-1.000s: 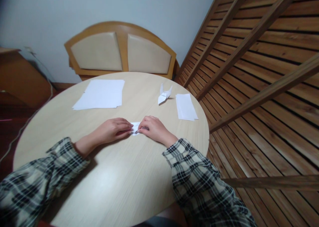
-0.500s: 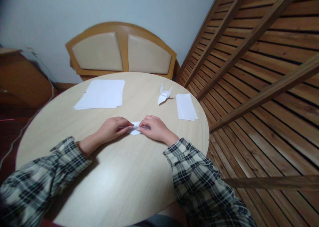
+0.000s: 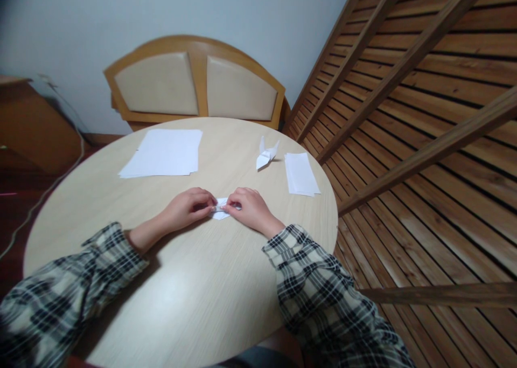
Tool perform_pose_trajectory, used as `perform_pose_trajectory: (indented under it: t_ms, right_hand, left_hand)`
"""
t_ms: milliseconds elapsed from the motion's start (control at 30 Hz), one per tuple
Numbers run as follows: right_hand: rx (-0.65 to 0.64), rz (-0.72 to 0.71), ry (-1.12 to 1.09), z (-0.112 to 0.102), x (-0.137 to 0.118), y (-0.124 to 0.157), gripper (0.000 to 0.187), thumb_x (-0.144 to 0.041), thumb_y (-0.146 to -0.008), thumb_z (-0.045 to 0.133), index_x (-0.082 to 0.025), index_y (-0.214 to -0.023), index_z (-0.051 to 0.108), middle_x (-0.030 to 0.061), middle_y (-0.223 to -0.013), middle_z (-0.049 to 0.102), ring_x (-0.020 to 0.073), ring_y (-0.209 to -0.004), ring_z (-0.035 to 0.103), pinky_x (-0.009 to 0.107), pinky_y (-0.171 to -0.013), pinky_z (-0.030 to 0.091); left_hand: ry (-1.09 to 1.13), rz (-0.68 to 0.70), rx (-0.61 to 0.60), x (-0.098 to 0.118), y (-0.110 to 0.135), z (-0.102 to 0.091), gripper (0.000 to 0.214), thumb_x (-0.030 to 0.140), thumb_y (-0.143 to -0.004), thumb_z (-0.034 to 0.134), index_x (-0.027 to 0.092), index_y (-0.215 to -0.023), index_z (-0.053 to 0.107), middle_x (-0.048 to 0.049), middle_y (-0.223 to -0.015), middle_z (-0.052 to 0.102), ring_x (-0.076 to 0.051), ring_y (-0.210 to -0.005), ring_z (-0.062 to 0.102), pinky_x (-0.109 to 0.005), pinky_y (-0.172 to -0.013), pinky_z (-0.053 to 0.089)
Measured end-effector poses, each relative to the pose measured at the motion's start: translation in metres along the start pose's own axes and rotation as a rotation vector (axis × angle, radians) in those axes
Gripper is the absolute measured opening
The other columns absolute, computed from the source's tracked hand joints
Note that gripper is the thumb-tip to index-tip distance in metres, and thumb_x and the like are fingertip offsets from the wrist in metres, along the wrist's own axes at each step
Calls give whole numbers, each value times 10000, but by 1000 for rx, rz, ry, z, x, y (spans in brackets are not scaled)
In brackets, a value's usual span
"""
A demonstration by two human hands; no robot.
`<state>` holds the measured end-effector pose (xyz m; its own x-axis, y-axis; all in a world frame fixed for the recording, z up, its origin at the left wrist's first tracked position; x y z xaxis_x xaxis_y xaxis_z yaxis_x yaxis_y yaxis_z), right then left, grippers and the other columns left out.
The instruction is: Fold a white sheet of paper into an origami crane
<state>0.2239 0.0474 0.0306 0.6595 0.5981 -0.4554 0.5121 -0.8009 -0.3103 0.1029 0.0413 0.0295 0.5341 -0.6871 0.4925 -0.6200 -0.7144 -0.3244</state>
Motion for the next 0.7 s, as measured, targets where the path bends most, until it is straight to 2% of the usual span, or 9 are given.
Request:
perform_pose_trajectory:
  t_ms: [200, 433, 700]
  right_hand:
    - [-1, 55, 8, 9, 7, 0, 190, -309, -919, 695, -211, -755, 703, 17, -811, 632, 173, -824, 559, 313, -763, 377]
    - [7, 135, 36, 13, 11, 0, 187, -286, -917, 694, -198, -753, 676, 32, -844, 629, 186, -859, 553, 329, -797, 391]
    - [-8, 88, 69, 15, 7, 5, 144, -258, -943, 627, -204, -810, 623, 41, -915, 593, 202, -920, 522, 348, -850, 397]
  left_hand:
    - [78, -7, 11, -1, 1, -2, 141, 275, -938, 605, 194, -882, 706, -58, -922, 723, -211, -880, 633, -361, -829, 490]
    - [39, -70, 34, -6, -2, 3, 133, 223, -918, 595, 177, -840, 693, -67, -916, 713, -219, -875, 619, -373, -820, 481]
    - [-20, -68, 85, -5, -3, 5, 150, 238, -889, 607, 177, -757, 645, -63, -860, 655, -217, -844, 582, -365, -787, 483]
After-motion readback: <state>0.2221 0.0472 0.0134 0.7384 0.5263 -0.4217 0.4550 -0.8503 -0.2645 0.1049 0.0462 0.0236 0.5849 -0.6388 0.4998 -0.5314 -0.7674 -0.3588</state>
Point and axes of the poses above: each hand's wrist, its own y-axis away from the middle knuckle, its own z-axis out of the palm, x = y × z, the point moved 10 cm from there along -y, towards the middle knuckle
